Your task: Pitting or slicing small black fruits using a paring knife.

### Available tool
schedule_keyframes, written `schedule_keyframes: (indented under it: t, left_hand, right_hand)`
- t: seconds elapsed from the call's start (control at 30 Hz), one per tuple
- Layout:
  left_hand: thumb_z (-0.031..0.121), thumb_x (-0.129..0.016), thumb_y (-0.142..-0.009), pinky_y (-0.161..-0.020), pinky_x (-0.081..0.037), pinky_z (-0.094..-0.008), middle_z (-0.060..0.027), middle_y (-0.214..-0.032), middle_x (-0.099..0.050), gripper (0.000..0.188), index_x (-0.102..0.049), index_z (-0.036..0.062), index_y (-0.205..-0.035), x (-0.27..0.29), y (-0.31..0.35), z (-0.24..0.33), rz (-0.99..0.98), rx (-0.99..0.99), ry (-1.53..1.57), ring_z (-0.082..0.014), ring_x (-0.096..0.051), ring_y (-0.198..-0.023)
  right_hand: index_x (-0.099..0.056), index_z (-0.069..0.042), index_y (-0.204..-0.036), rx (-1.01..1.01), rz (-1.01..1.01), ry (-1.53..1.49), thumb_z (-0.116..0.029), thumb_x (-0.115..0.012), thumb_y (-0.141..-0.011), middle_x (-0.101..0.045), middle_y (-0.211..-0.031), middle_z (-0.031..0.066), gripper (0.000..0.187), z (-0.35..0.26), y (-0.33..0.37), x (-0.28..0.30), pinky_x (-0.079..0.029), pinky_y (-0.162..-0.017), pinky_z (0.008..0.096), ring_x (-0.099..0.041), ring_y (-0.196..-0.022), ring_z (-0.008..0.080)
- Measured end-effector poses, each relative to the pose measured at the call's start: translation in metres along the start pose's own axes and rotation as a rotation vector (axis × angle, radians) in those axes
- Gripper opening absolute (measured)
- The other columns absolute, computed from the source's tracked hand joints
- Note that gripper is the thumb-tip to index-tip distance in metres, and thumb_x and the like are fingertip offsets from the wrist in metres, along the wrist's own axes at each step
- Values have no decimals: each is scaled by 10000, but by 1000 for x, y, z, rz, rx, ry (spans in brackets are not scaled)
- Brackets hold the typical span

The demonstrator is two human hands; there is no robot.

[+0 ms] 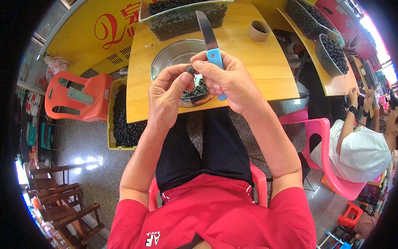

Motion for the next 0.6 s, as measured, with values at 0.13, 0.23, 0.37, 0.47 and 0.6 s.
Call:
schedule_keyframes:
  t: [0.13, 0.23, 0.37, 0.47, 0.6]
  left_hand:
    - [121, -660, -891, -727, -466, -199, -12, -894, -645, 189, -619, 11, -1040, 0, -1, -1, 32, -33, -8, -62, -562, -787]
    - [120, -660, -891, -736, -467, -202, -14, -899, -647, 181, -612, 16, -1031, -1, -2, -2, -3, -48, -4, -61, -563, -799]
    - [104, -631, -905, -760, -448, -217, -32, -938, -625, 190, -596, 13, -1068, 1, 1, -1, -54, -39, -27, -85, -556, -830]
    - [96, -622, -909, -766, -445, -222, -26, -937, -602, 180, -592, 11, -1065, 0, 1, 0, -97, -79, -10, -86, -550, -834]
    - [103, -615, -916, -758, -433, -222, -25, -921, -582, 177, -588, 9, -1063, 5, 4, -2, -97, -105, -69, -84, -534, -817]
  right_hand:
    - [-623, -52, -1039, 81, 31, 114, -178, -648, -896, -545, -717, -55, 193, 3, 3, -4, -291, -465, 161, -390, -519, 0]
    - [-624, -47, -1035, 87, 13, 92, -176, -643, -901, -566, -746, -44, 188, 3, 3, -2, -288, -465, 163, -391, -527, 2]
    - [-625, -42, -1021, 41, -22, 64, -166, -635, -902, -581, -767, -31, 172, 1, 4, 0, -289, -464, 165, -396, -536, 4]
    - [-628, -44, -1013, 33, -29, 196, -152, -628, -900, -583, -777, -27, 156, -4, 5, 0, -282, -463, 155, -384, -536, -3]
    - [-624, -26, -1008, 79, 13, 384, -141, -617, -903, -588, -790, -14, 156, -5, 2, 6, -358, -498, 175, -450, -578, 21]
Point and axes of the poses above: each hand's wrist, its own y-axis away from the middle knuckle, its own x-axis out of the back of the hand, z = x × y, the point moved 2 cm from there along -y, towards the middle knuckle
